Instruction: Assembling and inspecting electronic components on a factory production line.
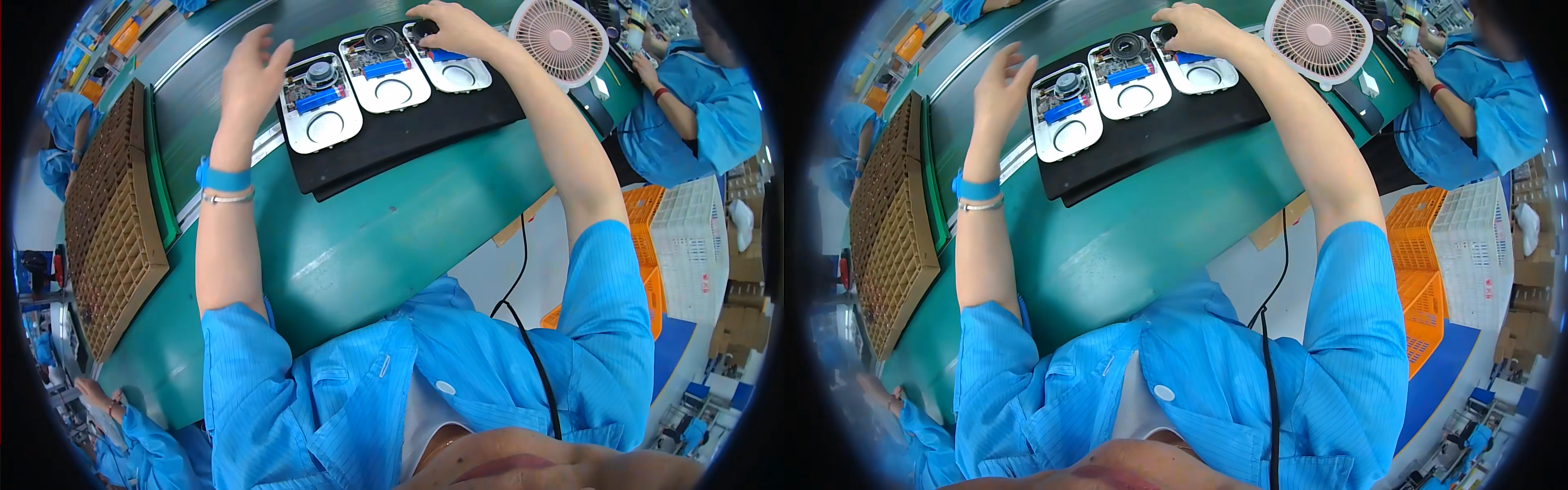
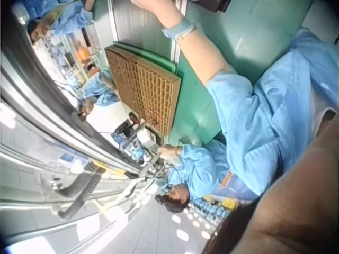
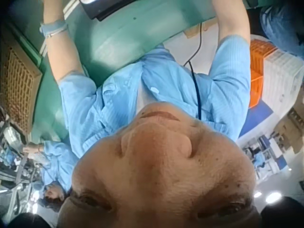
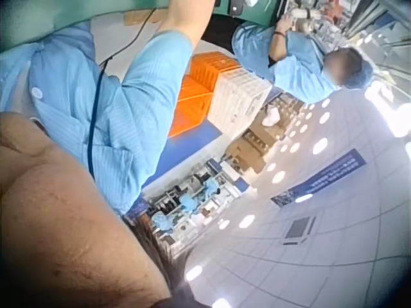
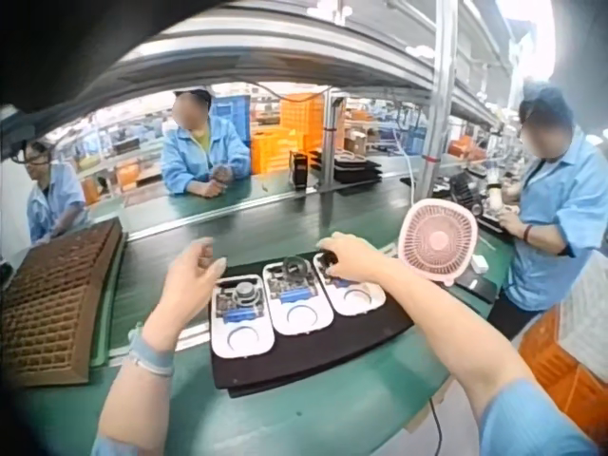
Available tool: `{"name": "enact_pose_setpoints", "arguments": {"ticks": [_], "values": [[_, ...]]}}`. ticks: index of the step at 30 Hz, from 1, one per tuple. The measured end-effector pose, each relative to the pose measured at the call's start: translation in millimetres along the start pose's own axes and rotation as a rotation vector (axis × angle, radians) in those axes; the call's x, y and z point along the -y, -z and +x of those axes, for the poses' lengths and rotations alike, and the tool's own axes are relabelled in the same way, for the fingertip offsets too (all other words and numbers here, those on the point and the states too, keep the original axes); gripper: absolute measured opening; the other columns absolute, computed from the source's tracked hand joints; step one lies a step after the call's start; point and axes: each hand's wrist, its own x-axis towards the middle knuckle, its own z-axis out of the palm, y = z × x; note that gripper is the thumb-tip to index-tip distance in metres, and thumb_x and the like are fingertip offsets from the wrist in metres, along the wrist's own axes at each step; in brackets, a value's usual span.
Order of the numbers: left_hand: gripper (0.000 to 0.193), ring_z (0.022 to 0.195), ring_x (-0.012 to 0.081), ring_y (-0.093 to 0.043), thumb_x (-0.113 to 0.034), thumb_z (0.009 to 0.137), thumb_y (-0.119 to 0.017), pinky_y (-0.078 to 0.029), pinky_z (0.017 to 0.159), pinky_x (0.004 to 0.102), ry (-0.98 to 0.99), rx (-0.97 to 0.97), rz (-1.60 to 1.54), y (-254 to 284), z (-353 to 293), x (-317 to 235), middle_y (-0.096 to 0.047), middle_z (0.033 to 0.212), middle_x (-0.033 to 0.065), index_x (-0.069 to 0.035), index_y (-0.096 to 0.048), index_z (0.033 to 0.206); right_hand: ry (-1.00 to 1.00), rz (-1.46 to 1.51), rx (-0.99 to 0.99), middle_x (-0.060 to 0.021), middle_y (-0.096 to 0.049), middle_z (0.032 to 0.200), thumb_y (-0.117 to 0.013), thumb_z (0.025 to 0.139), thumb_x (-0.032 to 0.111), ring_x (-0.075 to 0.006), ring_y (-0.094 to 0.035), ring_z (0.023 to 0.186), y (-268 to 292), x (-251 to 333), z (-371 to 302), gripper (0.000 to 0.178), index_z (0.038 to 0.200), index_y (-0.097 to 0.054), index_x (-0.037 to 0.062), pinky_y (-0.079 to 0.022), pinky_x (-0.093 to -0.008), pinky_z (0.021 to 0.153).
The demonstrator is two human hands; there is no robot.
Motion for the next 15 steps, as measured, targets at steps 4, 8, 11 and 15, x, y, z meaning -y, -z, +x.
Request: {"name": "enact_pose_setpoints", "arguments": {"ticks": [4,8,11,15], "values": [[0.041,0.110,0.0357,-0.069,-0.036,0.095,-0.066,-0.054,0.094,0.0432,-0.249,0.092,0.198,-26,25,-34,-0.073,0.119,0.0146,-0.010,-0.067,0.128,0.027,-0.008,-0.107,-0.0263,-0.051,0.116,-0.073,0.078,0.012,-0.0456,-0.060,0.105,4,4,-7,0.049,0.125,-0.060,0.0031,-0.051,-0.0486,0.091],[0.037,0.105,0.0406,-0.067,-0.026,0.089,-0.069,-0.054,0.092,0.0480,-0.437,0.163,0.122,-60,53,-54,-0.071,0.112,0.0219,-0.005,-0.068,0.119,0.064,-0.095,-0.207,-0.0225,-0.051,0.112,-0.069,0.083,0.006,-0.0427,-0.062,0.094,16,30,-25,0.037,0.118,-0.060,0.0008,-0.052,-0.0452,0.084],[0.029,0.103,0.0435,-0.067,-0.021,0.085,-0.069,-0.053,0.090,0.0514,-0.469,0.323,0.052,-88,61,-97,-0.070,0.108,0.0267,0.001,-0.069,0.105,0.088,-0.285,-0.328,-0.0161,-0.064,0.099,-0.060,0.082,-0.003,-0.0377,-0.069,0.087,7,25,-55,0.028,0.108,-0.054,0.0049,-0.056,-0.0464,0.070],[0.056,0.117,0.0408,-0.065,-0.027,0.092,-0.071,-0.051,0.102,0.0452,-0.548,0.447,0.090,-143,76,-82,-0.067,0.127,0.0245,-0.008,-0.058,0.143,0.114,-0.272,-0.257,-0.0123,-0.064,0.098,-0.062,0.079,-0.005,-0.0345,-0.069,0.085,-1,36,-81,0.033,0.107,-0.053,0.0079,-0.055,-0.0456,0.067]]}}
